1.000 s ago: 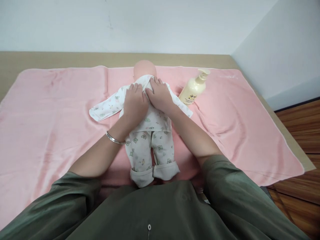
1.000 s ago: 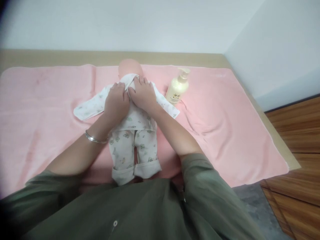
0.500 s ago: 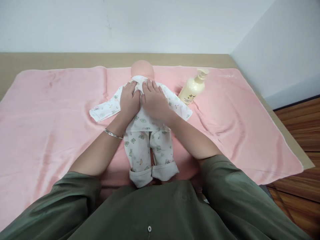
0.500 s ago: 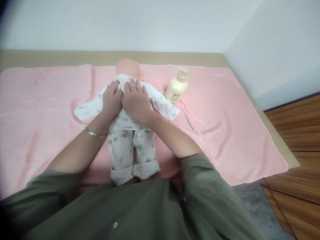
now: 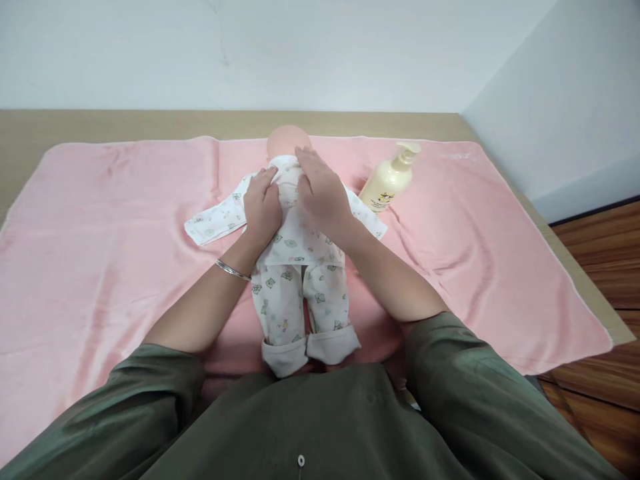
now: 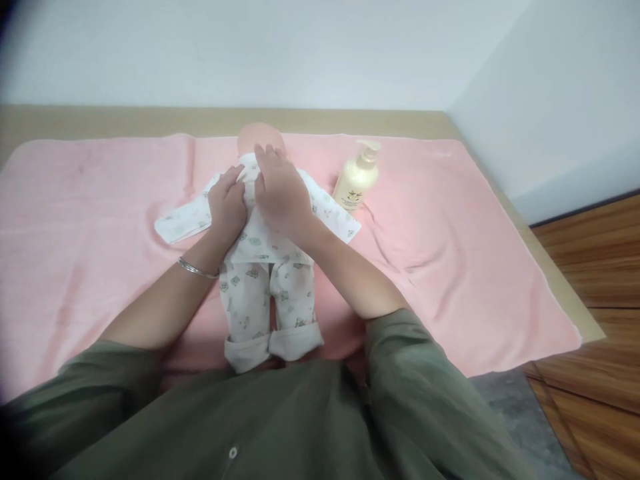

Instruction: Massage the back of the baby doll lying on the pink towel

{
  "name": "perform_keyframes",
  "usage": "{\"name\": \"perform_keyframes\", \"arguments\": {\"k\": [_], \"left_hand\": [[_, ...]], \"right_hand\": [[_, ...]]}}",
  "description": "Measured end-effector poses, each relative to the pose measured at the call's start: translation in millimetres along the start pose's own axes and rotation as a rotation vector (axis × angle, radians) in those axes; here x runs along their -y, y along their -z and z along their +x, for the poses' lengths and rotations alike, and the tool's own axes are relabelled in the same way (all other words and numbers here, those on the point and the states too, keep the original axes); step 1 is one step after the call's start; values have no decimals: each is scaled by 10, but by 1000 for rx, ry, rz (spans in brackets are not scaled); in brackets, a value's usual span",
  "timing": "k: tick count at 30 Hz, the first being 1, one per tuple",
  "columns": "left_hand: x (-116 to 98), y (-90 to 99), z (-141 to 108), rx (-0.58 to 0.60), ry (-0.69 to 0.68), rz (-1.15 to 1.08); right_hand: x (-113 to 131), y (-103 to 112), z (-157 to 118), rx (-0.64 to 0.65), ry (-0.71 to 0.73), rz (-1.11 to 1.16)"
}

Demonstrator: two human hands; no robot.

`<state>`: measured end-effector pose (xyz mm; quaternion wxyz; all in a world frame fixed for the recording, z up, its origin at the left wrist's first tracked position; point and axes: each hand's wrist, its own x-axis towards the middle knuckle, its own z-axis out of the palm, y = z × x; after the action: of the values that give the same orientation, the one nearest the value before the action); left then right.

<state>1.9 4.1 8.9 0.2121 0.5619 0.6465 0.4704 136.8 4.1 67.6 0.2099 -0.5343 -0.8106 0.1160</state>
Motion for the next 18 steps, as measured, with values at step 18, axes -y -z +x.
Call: {"name": "perform_keyframes", "arguments": {"k": [18], "left_hand": [[92, -19, 13, -35, -29, -9]], "right_hand": [[-79, -263, 43, 48, -2, -75]]}}
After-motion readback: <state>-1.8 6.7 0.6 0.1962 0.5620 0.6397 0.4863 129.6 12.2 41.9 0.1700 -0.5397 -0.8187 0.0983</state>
